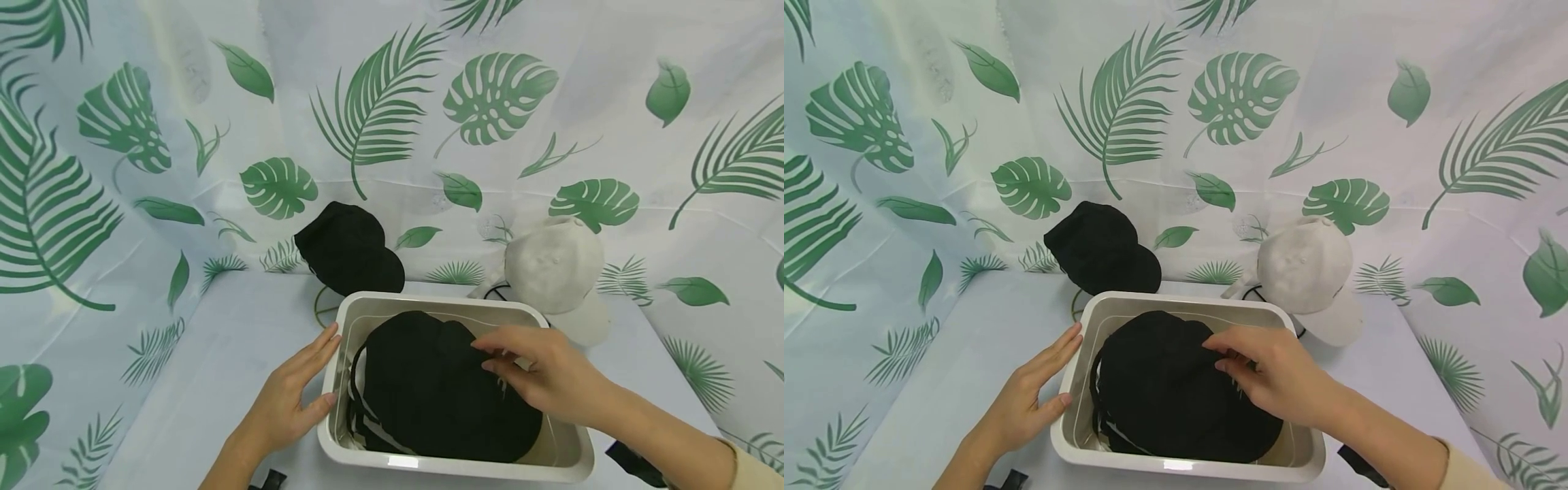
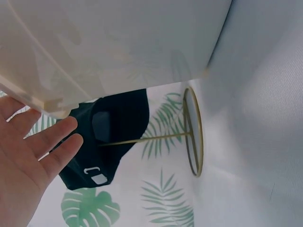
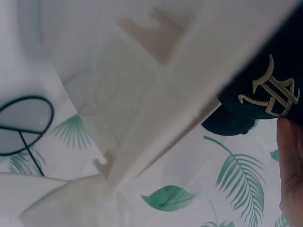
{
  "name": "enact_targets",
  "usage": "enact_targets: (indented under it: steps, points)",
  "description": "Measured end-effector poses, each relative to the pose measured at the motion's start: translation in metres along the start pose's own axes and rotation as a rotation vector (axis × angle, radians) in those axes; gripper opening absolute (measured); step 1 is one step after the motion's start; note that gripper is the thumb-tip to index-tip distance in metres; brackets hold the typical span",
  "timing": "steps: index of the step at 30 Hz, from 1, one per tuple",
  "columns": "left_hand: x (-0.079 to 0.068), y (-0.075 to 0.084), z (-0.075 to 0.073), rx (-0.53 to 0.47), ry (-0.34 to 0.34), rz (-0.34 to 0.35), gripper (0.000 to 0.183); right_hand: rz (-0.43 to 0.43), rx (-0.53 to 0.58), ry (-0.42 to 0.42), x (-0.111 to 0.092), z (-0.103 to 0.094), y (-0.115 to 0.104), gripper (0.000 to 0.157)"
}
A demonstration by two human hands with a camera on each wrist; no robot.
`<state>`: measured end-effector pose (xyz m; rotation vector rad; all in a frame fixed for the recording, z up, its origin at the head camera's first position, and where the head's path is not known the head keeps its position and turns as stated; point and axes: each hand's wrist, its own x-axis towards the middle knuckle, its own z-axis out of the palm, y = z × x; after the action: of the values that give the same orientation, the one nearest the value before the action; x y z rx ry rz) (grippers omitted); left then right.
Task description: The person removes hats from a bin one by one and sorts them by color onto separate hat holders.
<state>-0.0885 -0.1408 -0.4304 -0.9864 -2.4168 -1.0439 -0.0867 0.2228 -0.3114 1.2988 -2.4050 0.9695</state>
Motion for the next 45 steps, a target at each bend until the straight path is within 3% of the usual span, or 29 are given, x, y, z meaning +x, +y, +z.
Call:
enact_targets:
  steps: [2, 6, 15, 19, 23, 27, 36, 45]
  points:
    - [0.000, 0.000, 0.000, 0.001, 0.001, -0.003, 0.069, -0.015, 0.000, 0.004, 0.003, -0.003, -0.002, 0.020]
    - [-0.001, -0.001, 0.001, 0.007, 0.002, -0.005, 0.069, -0.015, -0.009, 0.012, 0.010, -0.010, -0.007, 0.030]
    - [0.000, -0.002, 0.001, 0.011, 0.006, -0.004, 0.069, -0.099, -0.063, 0.113, 0.023, -0.024, -0.008, 0.027]
    - [0.000, -0.002, 0.001, 0.013, 0.001, 0.003, 0.068, -0.067, -0.136, 0.157, 0.027, -0.030, -0.010, 0.030]
    - [0.000, -0.003, 0.000, 0.017, -0.003, 0.005, 0.067, -0.043, -0.176, 0.167, 0.032, -0.035, -0.011, 0.019]
    - [0.000, -0.002, -0.001, 0.017, -0.005, 0.001, 0.067, -0.040, -0.188, 0.182, 0.040, -0.039, -0.010, 0.038]
    - [-0.001, -0.001, -0.003, 0.015, 0.020, 0.023, 0.067, -0.077, -0.219, 0.274, 0.059, -0.041, -0.004, 0.043]
    - [-0.002, -0.004, -0.001, 0.003, -0.011, -0.004, 0.065, 0.040, -0.237, 0.346, 0.077, -0.042, 0.003, 0.039]
